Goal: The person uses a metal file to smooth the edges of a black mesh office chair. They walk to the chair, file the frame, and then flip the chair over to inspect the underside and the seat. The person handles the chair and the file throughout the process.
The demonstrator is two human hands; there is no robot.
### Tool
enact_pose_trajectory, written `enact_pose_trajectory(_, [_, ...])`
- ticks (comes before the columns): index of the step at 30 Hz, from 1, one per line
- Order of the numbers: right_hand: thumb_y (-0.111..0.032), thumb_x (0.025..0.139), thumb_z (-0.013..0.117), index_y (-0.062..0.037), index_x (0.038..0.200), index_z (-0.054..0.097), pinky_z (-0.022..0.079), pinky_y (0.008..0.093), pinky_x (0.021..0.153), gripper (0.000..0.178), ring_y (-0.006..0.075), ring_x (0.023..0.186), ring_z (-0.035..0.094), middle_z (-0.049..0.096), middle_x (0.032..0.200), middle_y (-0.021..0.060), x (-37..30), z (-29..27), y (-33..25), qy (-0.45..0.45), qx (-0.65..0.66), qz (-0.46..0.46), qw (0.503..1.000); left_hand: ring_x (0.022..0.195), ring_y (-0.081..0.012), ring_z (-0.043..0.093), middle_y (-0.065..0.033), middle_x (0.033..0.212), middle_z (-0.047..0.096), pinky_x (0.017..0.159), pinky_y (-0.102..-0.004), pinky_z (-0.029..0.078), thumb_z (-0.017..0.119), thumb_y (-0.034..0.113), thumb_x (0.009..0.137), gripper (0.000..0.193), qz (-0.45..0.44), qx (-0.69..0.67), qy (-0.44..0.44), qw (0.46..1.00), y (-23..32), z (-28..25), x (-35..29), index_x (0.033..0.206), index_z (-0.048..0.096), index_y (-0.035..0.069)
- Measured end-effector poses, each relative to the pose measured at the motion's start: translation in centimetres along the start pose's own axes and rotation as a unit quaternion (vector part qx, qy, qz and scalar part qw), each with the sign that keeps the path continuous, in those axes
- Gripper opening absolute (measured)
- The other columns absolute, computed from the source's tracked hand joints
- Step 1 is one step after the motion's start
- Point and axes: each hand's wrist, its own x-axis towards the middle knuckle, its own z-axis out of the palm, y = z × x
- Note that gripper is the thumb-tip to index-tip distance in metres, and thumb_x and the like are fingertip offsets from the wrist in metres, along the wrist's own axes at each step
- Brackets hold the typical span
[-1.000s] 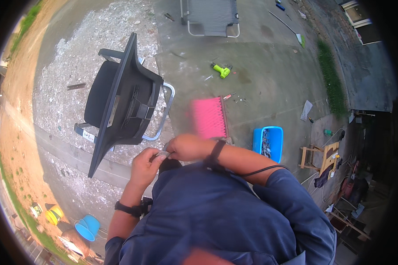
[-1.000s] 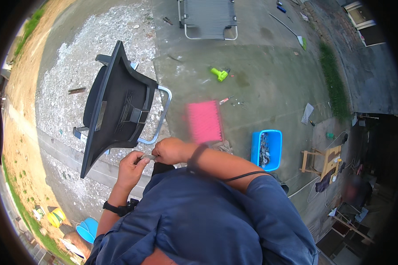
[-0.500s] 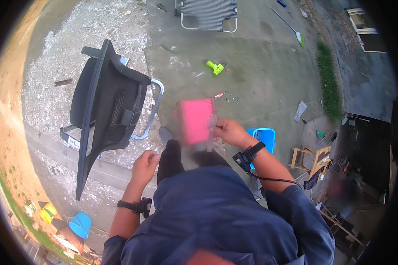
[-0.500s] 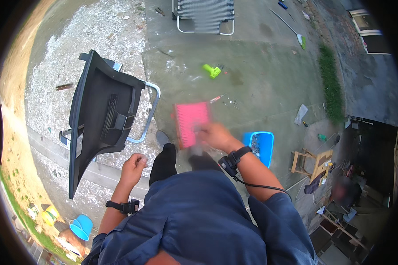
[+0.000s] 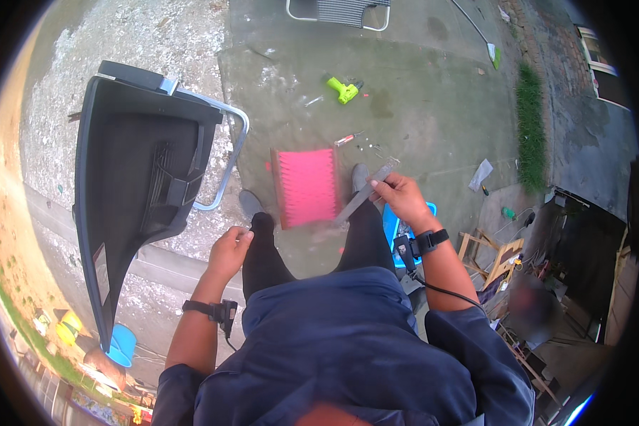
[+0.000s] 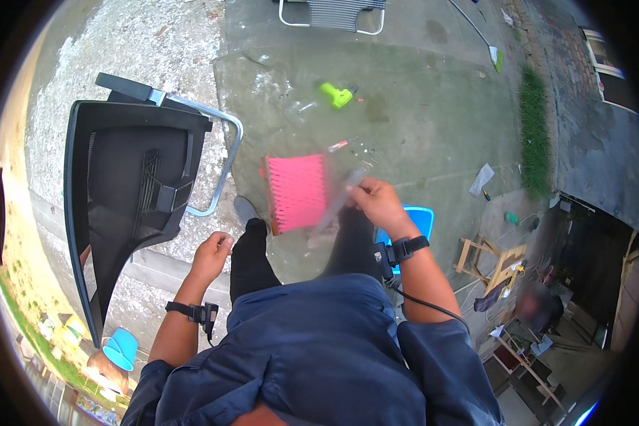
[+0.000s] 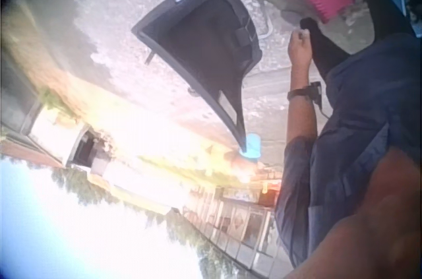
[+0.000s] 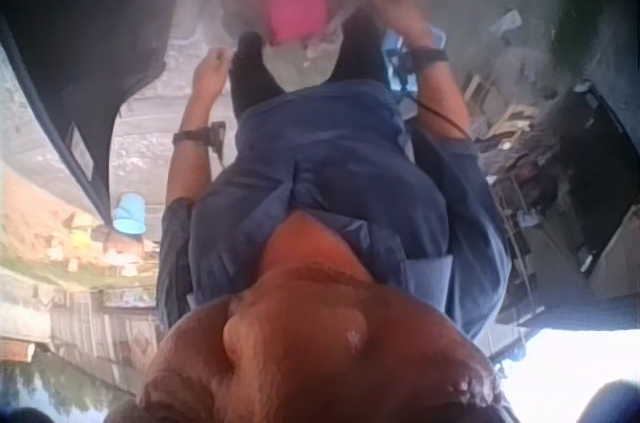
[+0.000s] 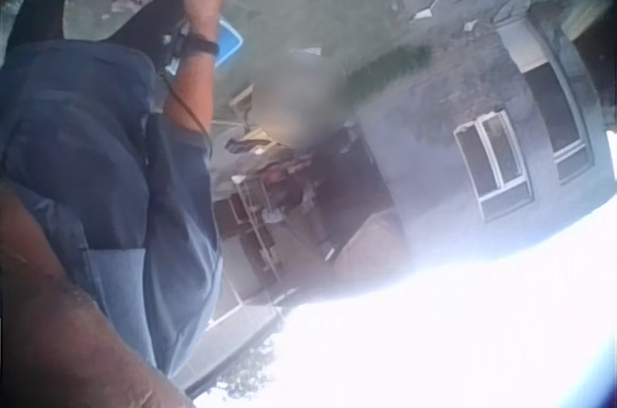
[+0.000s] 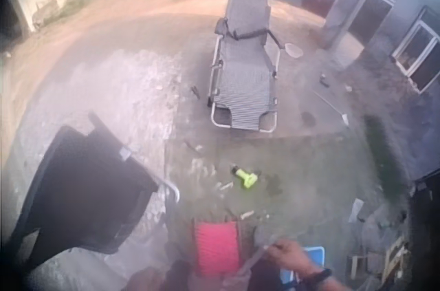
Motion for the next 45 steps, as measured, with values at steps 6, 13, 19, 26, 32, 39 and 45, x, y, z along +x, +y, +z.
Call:
enact_pose_trajectory(6, [-0.021,0.097,0.063,-0.0029,0.111,0.070,0.050,0.0257,0.069,0.024,0.0117,0.077,0.066,0.070,0.087,0.0039,7.1,-7.0,3.6,-0.053,-0.006,-0.008,0.999,0.093,-0.0336,0.068,-0.0195,0.102,0.070,0.083,-0.0407,0.052,0.059,0.040,0.096,0.042,-0.062,0.009,0.046,0.997,3.2,5.1,3.5,0.113,0.063,0.002])
enact_pose_trajectory(13, [-0.021,0.097,0.062,-0.0017,0.111,0.069,0.050,0.0249,0.068,0.024,0.0116,0.077,0.066,0.070,0.089,0.0047,14.4,-13.6,6.1,-0.037,0.026,-0.023,0.999,0.105,-0.0331,0.065,-0.0235,0.122,0.061,0.088,-0.0398,0.051,0.065,0.040,0.092,0.055,-0.099,0.000,0.052,0.994,4.0,10.9,10.6,0.125,0.056,-0.003])
enact_pose_trajectory(19, [-0.023,0.098,0.062,-0.0007,0.112,0.068,0.049,0.0241,0.068,0.027,0.0121,0.077,0.067,0.070,0.089,0.0050,20.8,-14.8,11.0,0.050,0.046,-0.030,0.997,0.130,-0.0381,0.048,-0.0293,0.138,0.047,0.107,-0.0424,0.040,0.072,0.043,0.086,0.075,-0.103,-0.011,0.101,0.989,-5.1,17.4,22.0,0.139,0.044,-0.003])
enact_pose_trajectory(26, [-0.023,0.099,0.061,0.0007,0.115,0.066,0.049,0.0249,0.067,0.029,0.0142,0.079,0.068,0.070,0.091,0.0067,26.7,-12.8,13.2,0.081,0.075,-0.043,0.993,0.098,-0.0172,0.065,-0.0125,0.111,0.068,0.087,-0.0322,0.051,0.079,0.022,0.084,0.056,-0.152,-0.283,0.062,0.945,-10.3,23.0,28.8,0.128,0.051,0.000])
enact_pose_trajectory(32, [-0.022,0.100,0.059,0.0006,0.116,0.065,0.048,0.0253,0.067,0.028,0.0147,0.079,0.068,0.070,0.092,0.0070,28.9,-11.6,12.3,0.060,0.073,-0.069,0.993,0.097,-0.0129,0.063,-0.0072,0.109,0.068,0.086,-0.0309,0.051,0.072,0.014,0.090,0.034,-0.148,-0.405,-0.053,0.901,-9.8,23.2,26.6,0.119,0.058,0.001])
enact_pose_trajectory(39, [-0.022,0.100,0.059,0.0006,0.116,0.066,0.048,0.0255,0.069,0.029,0.0144,0.080,0.068,0.070,0.092,0.0069,30.3,-10.6,10.4,0.051,0.059,-0.086,0.993,0.099,-0.0167,0.066,-0.0108,0.111,0.070,0.088,-0.0324,0.050,0.073,0.021,0.087,0.049,-0.170,-0.289,-0.161,0.928,-8.2,23.8,22.0,0.131,0.057,0.006])
enact_pose_trajectory(45, [-0.022,0.099,0.060,0.0011,0.116,0.066,0.048,0.0255,0.069,0.029,0.0142,0.080,0.068,0.070,0.091,0.0072,31.8,-8.5,9.9,0.031,0.039,-0.086,0.995,0.098,-0.0261,0.066,-0.0159,0.108,0.069,0.088,-0.0344,0.050,0.072,0.021,0.084,0.059,-0.021,-0.141,-0.294,0.945,-9.8,29.5,22.0,0.136,0.051,0.003])
